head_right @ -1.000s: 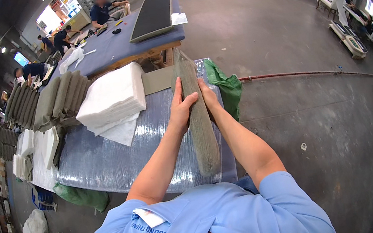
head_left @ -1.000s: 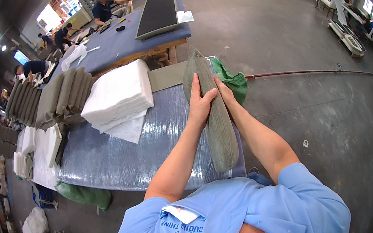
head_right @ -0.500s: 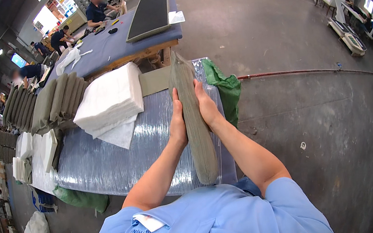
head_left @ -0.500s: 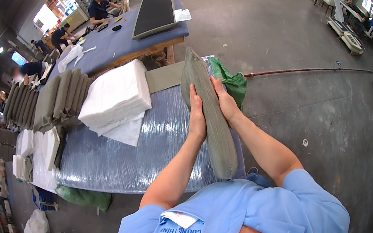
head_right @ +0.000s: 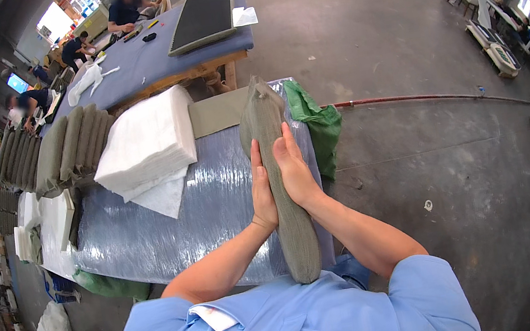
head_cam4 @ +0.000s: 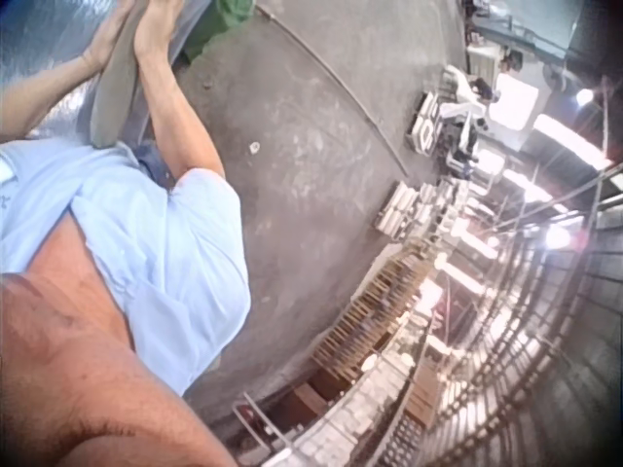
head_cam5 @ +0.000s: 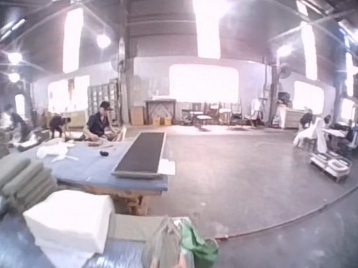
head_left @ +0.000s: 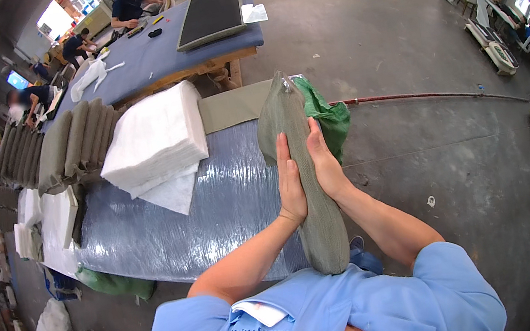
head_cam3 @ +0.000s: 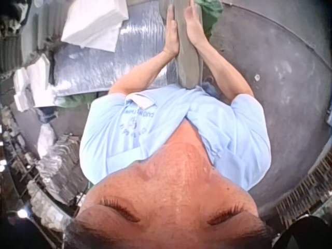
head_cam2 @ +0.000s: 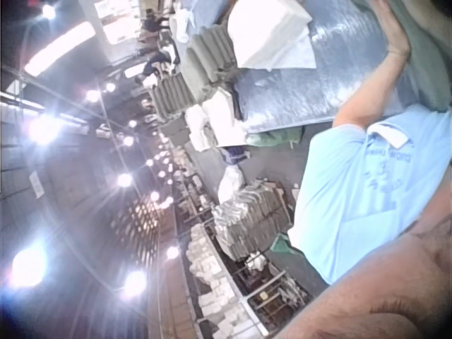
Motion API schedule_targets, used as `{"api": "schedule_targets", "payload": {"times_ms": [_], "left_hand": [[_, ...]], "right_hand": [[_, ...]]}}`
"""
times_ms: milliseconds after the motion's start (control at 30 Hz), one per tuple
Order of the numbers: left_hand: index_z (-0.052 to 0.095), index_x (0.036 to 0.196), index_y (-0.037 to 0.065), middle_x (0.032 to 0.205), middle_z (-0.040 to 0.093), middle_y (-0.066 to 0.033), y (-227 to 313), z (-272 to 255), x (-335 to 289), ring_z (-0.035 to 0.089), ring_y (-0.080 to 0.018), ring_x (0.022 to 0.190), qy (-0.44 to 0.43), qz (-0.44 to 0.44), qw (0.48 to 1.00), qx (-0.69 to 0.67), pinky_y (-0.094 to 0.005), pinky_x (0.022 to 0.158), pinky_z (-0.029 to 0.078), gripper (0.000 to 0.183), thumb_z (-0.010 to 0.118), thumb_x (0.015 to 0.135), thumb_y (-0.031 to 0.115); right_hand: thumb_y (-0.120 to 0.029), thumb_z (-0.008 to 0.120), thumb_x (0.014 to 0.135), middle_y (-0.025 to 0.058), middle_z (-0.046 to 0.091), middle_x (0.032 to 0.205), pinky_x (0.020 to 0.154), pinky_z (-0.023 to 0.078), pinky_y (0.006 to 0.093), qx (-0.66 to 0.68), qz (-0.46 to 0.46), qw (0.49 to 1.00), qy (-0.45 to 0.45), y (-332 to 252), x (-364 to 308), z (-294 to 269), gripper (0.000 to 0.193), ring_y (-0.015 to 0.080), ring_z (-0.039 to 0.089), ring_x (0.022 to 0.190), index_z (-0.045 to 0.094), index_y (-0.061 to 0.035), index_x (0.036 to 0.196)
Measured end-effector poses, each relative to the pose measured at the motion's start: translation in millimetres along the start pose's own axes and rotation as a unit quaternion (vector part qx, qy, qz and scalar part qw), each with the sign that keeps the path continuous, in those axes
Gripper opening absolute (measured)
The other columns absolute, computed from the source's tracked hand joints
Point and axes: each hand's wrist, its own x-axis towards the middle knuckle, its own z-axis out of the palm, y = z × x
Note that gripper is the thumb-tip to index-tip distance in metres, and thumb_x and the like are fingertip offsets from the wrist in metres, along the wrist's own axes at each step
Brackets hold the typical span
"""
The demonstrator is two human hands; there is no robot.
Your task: The person folds a green fabric cushion cover around a foam insert, tucks the edges, and places the finished unit on a stack. The person repeats this process with multiple cushion covers and foam inserts.
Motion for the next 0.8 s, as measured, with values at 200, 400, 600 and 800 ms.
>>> {"api": "schedule_targets", "payload": {"times_ms": [200,400,600,800], "left_hand": [[-0.001,0.167,0.011,0.172,0.012,-0.0137,6,2,-40,0.016,-0.0271,0.158,0.009,-0.081,0.996,-0.023,-0.0381,0.127,0.016,0.073,0.025,0.112,0.05],[-0.004,0.167,0.011,0.172,0.012,-0.0141,-17,-4,-67,0.019,-0.0279,0.157,0.003,-0.065,0.998,-0.026,-0.0387,0.127,0.019,0.076,0.027,0.111,0.052],[-0.001,0.167,0.011,0.171,0.014,-0.0129,-22,-14,-64,0.021,-0.0271,0.156,0.019,-0.065,0.998,-0.021,-0.0393,0.127,0.021,0.078,0.028,0.11,0.055],[-0.001,0.167,0.012,0.17,0.019,-0.0124,-42,-36,-57,0.025,-0.0267,0.155,0.037,-0.245,0.95,-0.188,-0.0403,0.127,0.025,0.077,0.028,0.11,0.056]], "right_hand": [[-0.069,0.02,0.105,0.0105,0.003,0.174,0.128,0.014,0.0399,0.211,0.018,0.97,-0.119,0,-48,-11,0.087,0.0226,0.01,0.159,-0.004,-0.0126,0.167],[-0.071,0.03,0.104,0.016,0.006,0.172,0.128,0.01,0.0419,0.07,0.001,0.995,-0.072,-2,-61,-6,0.095,0.0294,0.007,0.159,-0.001,-0.0071,0.166],[-0.069,0.024,0.105,0.0154,0.006,0.173,0.128,0.008,0.0422,0.079,-0.009,0.994,-0.069,7,-60,5,0.09,0.0291,0.006,0.16,0.001,-0.0068,0.166],[-0.072,0.019,0.103,0.0095,0.008,0.173,0.129,0.011,0.0419,0.264,0.109,0.953,-0.097,32,-62,-4,0.088,0.024,0.009,0.159,0.003,-0.0139,0.167]]}}
